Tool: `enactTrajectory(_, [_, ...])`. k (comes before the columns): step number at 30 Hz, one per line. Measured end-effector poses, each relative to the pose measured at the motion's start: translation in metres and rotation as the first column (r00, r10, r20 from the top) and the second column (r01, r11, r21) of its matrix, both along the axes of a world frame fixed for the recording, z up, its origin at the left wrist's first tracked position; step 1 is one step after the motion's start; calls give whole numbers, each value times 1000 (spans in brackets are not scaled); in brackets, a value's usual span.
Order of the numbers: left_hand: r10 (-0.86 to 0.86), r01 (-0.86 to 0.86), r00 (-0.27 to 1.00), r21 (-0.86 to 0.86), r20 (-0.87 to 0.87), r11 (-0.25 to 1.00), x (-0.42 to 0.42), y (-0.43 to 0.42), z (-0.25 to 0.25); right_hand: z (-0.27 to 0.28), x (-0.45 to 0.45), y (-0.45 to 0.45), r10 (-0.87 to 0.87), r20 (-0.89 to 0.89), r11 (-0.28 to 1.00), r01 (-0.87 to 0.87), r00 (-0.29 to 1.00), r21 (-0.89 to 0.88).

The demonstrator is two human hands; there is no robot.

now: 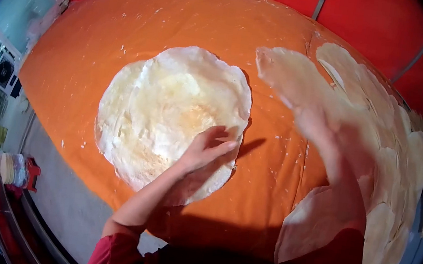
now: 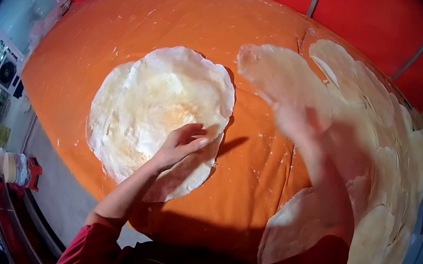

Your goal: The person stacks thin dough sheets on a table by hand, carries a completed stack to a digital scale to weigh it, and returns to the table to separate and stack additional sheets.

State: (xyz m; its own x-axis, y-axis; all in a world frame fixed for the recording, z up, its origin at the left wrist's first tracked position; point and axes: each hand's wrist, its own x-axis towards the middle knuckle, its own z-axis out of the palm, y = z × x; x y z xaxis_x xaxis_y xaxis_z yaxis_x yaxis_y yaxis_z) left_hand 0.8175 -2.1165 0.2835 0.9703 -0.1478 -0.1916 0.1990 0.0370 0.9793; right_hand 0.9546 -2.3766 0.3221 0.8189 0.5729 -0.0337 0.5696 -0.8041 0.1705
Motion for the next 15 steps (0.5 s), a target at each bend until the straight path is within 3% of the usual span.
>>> enactTrajectory(2, [30, -76, 983, -249, -184, 966, 11, -28, 9, 34, -61, 36, -8, -262, 1000, 10, 965, 7])
enactTrajectory(3, [22, -81, 984, -334, -178, 939, 19, -37, -3, 37, -75, 35, 54, -551, 964, 101, 833, 248])
enactTrajectory(4, [9, -16, 1000, -292, -25, 956, 24, -42, -9, 30, -90, 28, 360, -617, 859, 9, 700, 512])
enactTrajectory(6, [-65, 35, 996, -394, -62, 918, 25, -41, -16, 9, -102, 24, 293, -663, 758, 256, 689, 600])
enactTrajectory(9, [-110, 35, 990, -618, -84, 785, 21, -44, -10, 5, -102, 19, 198, -504, 650, 272, 841, 710])
enactTrajectory(13, [-89, 67, 996, -728, 9, 682, 29, -59, -6, 10, -114, 23, 98, -412, 572, 287, 906, 768])
enactTrajectory(15, [-84, 62, 996, -744, 7, 665, 34, -67, -6, 11, -113, 21, 67, -477, 450, 400, 876, 798])
